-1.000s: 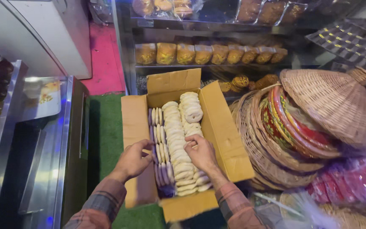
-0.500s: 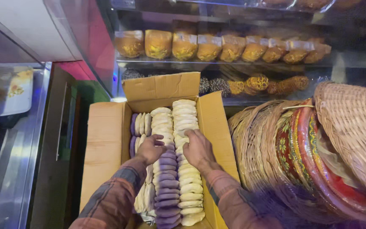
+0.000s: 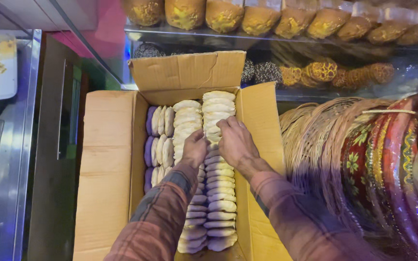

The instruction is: The person sorts round pieces of bread, moving them from a large cardboard box onto a metal tray.

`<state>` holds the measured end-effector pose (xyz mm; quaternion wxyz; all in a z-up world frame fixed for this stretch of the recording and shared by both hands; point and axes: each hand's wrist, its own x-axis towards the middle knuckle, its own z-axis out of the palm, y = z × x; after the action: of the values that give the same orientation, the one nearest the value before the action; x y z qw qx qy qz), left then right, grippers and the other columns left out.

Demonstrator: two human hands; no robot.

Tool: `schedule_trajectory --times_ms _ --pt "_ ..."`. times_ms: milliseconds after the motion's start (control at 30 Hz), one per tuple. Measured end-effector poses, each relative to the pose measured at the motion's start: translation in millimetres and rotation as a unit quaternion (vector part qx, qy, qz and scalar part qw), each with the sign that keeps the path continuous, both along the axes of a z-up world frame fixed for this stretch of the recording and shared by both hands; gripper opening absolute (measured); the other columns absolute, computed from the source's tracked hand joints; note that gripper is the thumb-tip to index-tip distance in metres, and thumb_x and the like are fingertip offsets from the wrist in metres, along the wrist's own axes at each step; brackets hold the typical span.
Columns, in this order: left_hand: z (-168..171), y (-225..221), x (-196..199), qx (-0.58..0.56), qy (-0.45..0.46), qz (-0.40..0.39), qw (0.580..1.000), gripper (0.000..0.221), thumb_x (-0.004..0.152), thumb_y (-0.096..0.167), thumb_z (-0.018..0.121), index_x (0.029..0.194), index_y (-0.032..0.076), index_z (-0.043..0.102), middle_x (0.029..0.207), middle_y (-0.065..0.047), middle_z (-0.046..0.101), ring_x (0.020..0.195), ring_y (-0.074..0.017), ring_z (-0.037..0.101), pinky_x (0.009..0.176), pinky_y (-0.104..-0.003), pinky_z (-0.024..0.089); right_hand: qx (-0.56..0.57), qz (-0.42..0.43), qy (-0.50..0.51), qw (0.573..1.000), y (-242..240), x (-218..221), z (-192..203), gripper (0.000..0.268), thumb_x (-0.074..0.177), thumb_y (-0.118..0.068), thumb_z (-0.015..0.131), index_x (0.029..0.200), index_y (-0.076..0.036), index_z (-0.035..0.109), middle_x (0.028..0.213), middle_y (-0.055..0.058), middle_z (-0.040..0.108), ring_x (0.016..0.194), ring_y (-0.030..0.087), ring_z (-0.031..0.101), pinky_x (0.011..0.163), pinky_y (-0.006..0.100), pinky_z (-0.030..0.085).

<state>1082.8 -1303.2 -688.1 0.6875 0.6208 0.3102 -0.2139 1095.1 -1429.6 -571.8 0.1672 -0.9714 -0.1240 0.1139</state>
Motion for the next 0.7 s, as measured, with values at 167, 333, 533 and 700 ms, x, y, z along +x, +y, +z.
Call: schedule_trajectory --times_ms 167,333,533,700 --pt "-67 3 9 0.085 0.026 -0.095 0.992 0.056 0.088 0.029 0.065 0.143 0.022 0.062 0.126 -0.007 0.072 0.107 -0.0220 0.071 0.095 -0.040 0.058 -0.008 0.001 -0.006 1.000 0 2 -8 0.043 0.079 -0.007 0.062 0.122 -0.012 0.063 0.114 0.010 0.054 0.108 0.036 0.062 0.100 0.044 0.052" --pt "-51 13 7 0.118 0.011 -0.157 0.981 0.062 0.085 0.027 0.067 0.147 0.023 0.059 0.147 -0.005 0.062 0.140 -0.0261 0.054 0.118 -0.044 0.043 -0.023 -0.004 -0.011 1.000 5 5 -9 0.043 0.079 -0.006 0.063 0.121 -0.013 0.061 0.113 0.010 0.054 0.108 0.036 0.061 0.099 0.045 0.053" --pt "-30 16 -2 0.121 0.016 -0.181 0.976 0.058 0.087 0.029 0.063 0.144 0.025 0.061 0.148 -0.002 0.061 0.142 -0.0273 0.051 0.120 -0.044 0.040 -0.058 0.008 -0.004 0.998 4 3 -17 0.031 0.079 -0.005 0.066 0.110 -0.009 0.065 0.111 0.013 0.056 0.109 0.038 0.061 0.093 0.044 0.057" --pt "-39 14 -13 0.122 0.012 -0.171 0.978 0.056 0.086 0.027 0.065 0.142 0.022 0.063 0.145 -0.005 0.063 0.139 -0.0268 0.054 0.117 -0.044 0.043 -0.085 0.009 0.000 0.996 9 -3 -15 0.026 0.076 -0.008 0.073 0.101 -0.008 0.069 0.109 0.012 0.056 0.111 0.036 0.059 0.089 0.043 0.061"
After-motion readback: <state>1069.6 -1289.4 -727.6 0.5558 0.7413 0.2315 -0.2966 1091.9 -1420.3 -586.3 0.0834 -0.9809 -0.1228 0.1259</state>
